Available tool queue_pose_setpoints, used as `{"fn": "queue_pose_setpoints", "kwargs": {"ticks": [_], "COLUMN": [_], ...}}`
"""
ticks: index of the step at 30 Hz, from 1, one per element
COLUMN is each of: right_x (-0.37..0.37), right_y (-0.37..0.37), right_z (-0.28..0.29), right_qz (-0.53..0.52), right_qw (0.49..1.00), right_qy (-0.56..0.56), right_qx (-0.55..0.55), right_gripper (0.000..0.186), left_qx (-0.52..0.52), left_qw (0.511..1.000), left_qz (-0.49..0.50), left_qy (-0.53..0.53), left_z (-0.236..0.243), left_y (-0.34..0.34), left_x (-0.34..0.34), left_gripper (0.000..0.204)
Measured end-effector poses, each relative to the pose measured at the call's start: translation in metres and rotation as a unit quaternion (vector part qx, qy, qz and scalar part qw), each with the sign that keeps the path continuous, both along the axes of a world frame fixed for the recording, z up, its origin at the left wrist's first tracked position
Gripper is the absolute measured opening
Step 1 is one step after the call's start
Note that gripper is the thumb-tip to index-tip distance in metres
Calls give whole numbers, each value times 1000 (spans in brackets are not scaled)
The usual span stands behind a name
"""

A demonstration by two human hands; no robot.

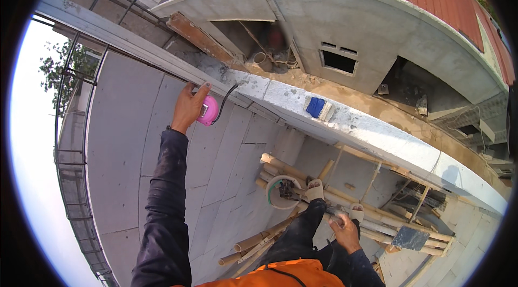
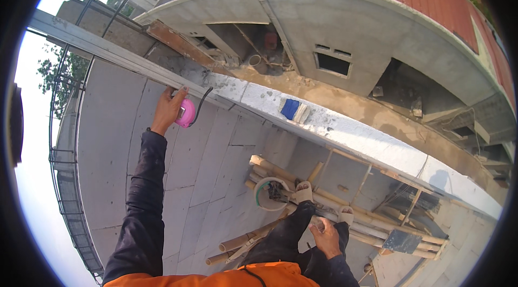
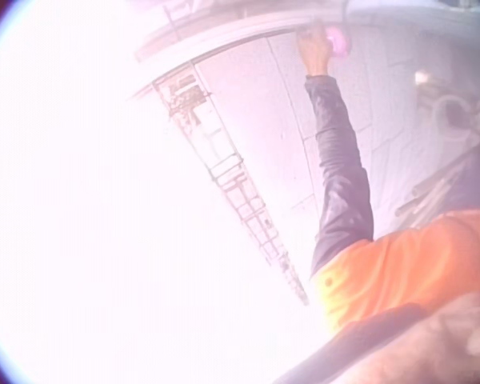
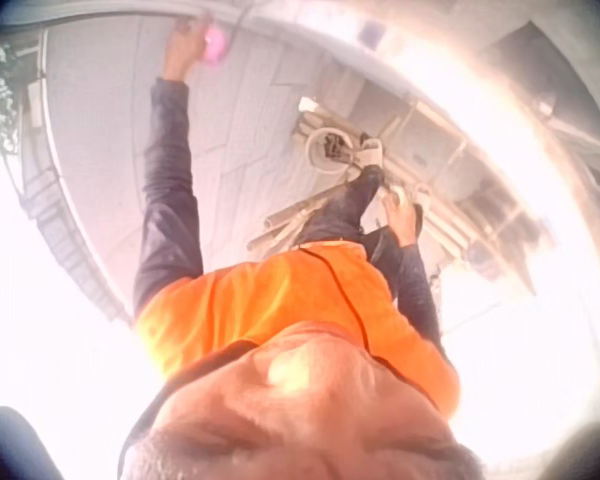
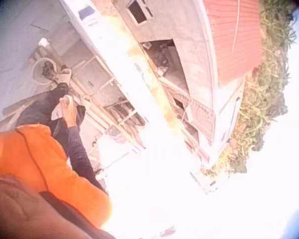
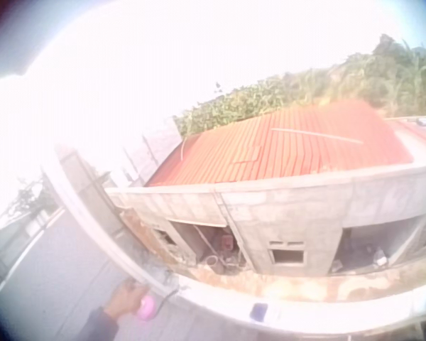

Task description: The person uses a small axe to chip at a concrete wall, then uses a tape measure and a level to position and align blocks on the structure.

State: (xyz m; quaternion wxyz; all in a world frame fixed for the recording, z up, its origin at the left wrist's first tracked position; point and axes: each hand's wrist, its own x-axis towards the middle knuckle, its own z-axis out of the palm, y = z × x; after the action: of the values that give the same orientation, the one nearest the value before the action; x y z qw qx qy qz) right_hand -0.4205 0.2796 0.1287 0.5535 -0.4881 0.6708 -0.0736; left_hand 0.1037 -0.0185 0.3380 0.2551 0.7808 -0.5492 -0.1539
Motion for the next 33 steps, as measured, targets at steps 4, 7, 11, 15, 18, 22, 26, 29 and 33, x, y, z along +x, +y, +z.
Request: {"fn": "queue_pose_setpoints", "kwargs": {"ticks": [4,7,11,15,18,22,26,29,33], "right_x": [-6,-4,25,82,122,141,101,83,89], "right_y": [2,-1,-45,-99,-104,-92,-93,-88,-61], "right_z": [-2,-3,39,117,148,135,130,130,156], "right_qz": [-14,-6,-20,19,37,2,-128,-185,-129], "right_qw": [1000,1000,993,959,934,909,840,798,752], "right_qy": [-6,-17,-107,-268,-352,-414,-488,-508,-564], "right_qx": [0,-23,-49,-91,-49,43,200,267,315], "right_gripper": [53,53,48,61,78,79,55,46,44], "left_qx": [5,20,134,120,159,137,192,111,-61], "left_qw": [1000,1000,983,934,806,816,849,953,964], "left_qz": [-14,-2,55,82,164,100,-68,-206,-221], "left_qy": [-8,-14,116,326,546,553,488,191,133], "left_z": [7,10,4,-28,-61,-89,3,27,9], "left_y": [2,9,48,134,201,262,270,283,302], "left_x": [0,8,-23,-98,-145,-210,-210,-213,-257], "left_gripper": [77,66,51,48,50,49,81,104,103]}}
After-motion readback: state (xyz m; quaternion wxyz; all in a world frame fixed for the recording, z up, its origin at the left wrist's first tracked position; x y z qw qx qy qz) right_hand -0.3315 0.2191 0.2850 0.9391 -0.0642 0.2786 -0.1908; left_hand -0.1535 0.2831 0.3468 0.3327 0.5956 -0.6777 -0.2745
